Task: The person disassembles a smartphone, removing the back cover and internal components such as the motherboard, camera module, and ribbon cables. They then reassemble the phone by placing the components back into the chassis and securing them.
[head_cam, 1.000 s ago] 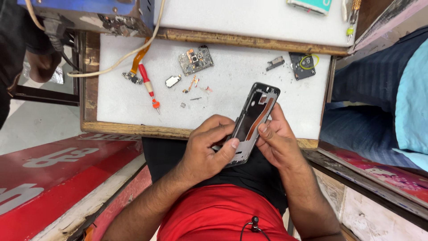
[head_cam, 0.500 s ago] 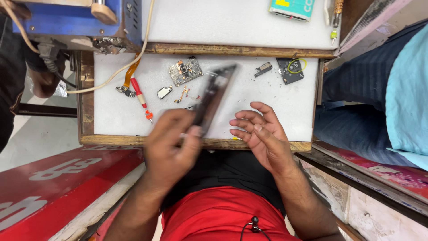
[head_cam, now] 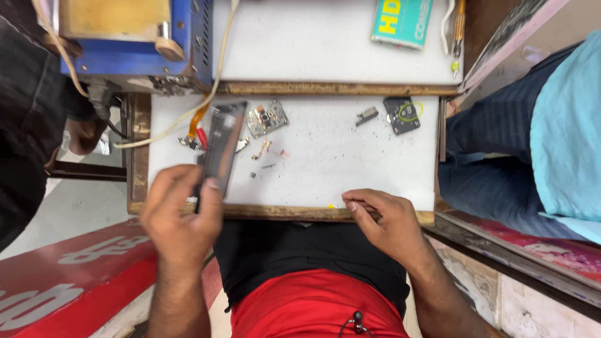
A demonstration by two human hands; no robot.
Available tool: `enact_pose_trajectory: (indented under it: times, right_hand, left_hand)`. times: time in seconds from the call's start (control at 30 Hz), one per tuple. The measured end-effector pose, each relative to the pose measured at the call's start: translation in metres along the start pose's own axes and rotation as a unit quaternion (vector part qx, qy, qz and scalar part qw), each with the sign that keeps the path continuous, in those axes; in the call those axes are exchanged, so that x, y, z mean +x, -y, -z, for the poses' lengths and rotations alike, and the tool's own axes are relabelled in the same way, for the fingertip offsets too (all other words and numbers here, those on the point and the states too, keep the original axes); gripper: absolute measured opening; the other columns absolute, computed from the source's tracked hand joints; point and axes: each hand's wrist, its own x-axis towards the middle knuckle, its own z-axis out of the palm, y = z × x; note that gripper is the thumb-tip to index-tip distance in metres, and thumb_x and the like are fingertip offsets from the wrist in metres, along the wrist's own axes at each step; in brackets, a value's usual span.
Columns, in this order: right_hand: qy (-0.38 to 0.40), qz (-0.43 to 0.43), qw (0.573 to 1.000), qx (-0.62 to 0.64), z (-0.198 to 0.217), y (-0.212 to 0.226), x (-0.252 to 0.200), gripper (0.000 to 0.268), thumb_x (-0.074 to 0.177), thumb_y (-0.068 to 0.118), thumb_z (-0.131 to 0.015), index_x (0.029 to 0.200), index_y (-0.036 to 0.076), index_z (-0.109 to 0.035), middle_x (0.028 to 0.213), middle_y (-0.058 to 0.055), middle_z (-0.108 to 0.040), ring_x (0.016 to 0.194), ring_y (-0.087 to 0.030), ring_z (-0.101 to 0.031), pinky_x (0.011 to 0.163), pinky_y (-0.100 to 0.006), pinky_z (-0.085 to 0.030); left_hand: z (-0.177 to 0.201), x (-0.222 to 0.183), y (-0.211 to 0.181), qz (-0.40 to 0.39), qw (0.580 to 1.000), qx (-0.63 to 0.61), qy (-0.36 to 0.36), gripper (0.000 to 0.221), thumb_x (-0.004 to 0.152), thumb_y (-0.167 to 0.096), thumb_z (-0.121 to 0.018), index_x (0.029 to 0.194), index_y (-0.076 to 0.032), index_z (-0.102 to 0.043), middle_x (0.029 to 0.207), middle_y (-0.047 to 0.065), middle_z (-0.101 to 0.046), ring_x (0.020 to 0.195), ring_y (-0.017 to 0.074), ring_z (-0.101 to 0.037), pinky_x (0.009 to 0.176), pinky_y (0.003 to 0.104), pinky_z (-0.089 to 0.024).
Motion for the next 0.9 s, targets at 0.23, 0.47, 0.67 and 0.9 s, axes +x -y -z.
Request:
enact_pose_trajectory:
  times: [0.23, 0.47, 0.67, 0.9]
  right_hand:
    - [0.092, -0.070, 0.990, 0.086, 0.005, -0.005, 0.006, 0.025, 0.092, 0.011, -0.068, 0.113, 0.002, -0.076, 0.095, -0.008, -0.084, 0.089, -0.014, -0.080, 0.079, -0.026, -0.063]
    - [0.058, 0.021, 0.959, 0.278, -0.003, -0.044, -0.009, 0.060, 0.100, 0.015, -0.058, 0.153, 0.004, -0.032, 0.138, -0.015, -0.061, 0.123, -0.021, -0.066, 0.103, -0.032, -0.056]
    - [-0.049, -0.067, 0.884, 0.459, -0.015, -0.061, -0.006, 0.069, 0.103, 0.006, -0.051, 0.167, 0.005, -0.024, 0.148, -0.021, -0.050, 0.126, -0.026, -0.053, 0.101, -0.038, -0.044]
    - [-0.075, -0.093, 0.826, 0.552, -0.004, -0.041, 0.009, 0.063, 0.098, 0.001, -0.044, 0.158, 0.006, -0.026, 0.147, -0.018, -0.051, 0.133, -0.029, -0.055, 0.111, -0.047, -0.047]
  left_hand:
    - [-0.026, 0.002, -0.035, -0.009, 0.988, -0.129, 0.082, 0.024, 0.088, -0.003, -0.072, 0.111, 0.002, -0.072, 0.101, 0.014, -0.070, 0.085, 0.0259, -0.073, 0.073, 0.035, -0.059]
    - [-0.069, -0.016, -0.070, -0.183, 0.971, -0.089, 0.127, 0.036, 0.083, -0.007, -0.076, 0.116, 0.002, -0.069, 0.103, 0.014, -0.067, 0.083, 0.0280, -0.068, 0.068, 0.039, -0.056]
    - [-0.104, -0.039, -0.105, -0.226, 0.952, -0.147, 0.145, 0.042, 0.082, -0.014, -0.076, 0.117, 0.006, -0.065, 0.104, 0.015, -0.065, 0.094, 0.0311, -0.067, 0.077, 0.039, -0.057]
    - [-0.101, -0.023, -0.059, -0.091, 0.967, -0.186, 0.145, 0.038, 0.086, 0.005, -0.065, 0.122, -0.007, -0.069, 0.108, 0.013, -0.069, 0.097, 0.0296, -0.072, 0.085, 0.038, -0.062]
